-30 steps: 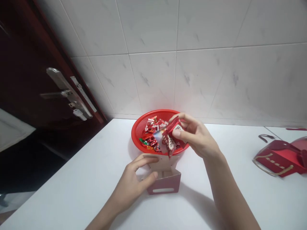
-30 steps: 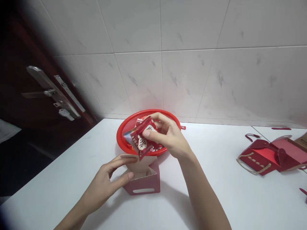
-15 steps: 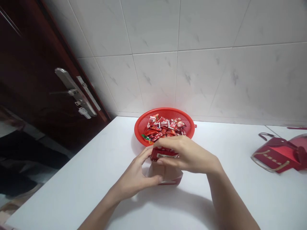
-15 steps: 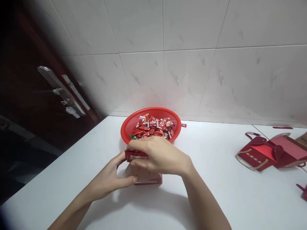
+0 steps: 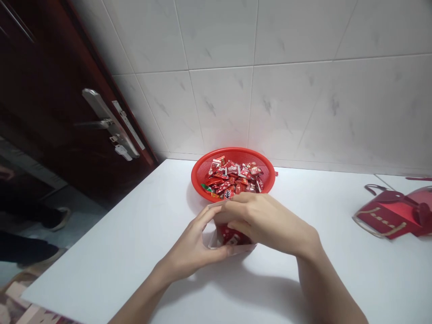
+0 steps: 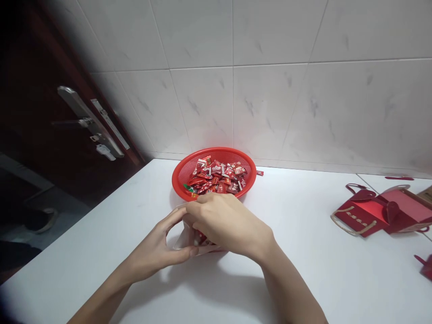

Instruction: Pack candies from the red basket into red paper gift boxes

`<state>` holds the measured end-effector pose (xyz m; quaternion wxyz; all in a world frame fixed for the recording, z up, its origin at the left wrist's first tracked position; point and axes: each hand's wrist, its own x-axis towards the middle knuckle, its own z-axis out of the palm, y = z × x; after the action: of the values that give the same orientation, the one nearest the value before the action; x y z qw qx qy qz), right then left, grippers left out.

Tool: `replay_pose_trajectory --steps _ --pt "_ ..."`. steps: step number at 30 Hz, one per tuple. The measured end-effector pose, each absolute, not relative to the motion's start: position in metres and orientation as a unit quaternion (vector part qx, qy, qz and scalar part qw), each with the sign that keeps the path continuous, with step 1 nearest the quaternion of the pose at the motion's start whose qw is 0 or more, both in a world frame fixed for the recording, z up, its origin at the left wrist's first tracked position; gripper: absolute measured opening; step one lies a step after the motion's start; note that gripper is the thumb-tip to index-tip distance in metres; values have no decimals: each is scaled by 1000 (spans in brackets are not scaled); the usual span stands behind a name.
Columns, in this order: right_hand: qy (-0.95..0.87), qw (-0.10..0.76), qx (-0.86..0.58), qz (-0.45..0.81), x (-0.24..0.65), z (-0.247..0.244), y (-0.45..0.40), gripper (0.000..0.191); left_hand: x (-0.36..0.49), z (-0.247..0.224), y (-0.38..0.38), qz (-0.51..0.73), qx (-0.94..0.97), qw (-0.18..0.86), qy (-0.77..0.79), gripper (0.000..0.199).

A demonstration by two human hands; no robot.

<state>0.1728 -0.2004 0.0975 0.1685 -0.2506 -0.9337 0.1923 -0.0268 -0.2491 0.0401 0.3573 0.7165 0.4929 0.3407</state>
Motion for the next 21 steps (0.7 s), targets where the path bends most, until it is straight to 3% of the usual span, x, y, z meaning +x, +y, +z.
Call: replay_pose_trajectory --steps 8,14,18,21 --pt "-925 221 -178 252 196 103 -201 16 -28 35 -262 326 756 301 482 70" --pt "-907 293 -205 222 218 100 -205 12 -27 32 -268 315 783 275 461 60" --pt "-899 292 -240 219 230 89 -205 30 -23 28 -268 327 787 250 459 55" --pt "-886 277 -268 259 239 73 -205 58 -20 24 -266 357 778 230 463 45"
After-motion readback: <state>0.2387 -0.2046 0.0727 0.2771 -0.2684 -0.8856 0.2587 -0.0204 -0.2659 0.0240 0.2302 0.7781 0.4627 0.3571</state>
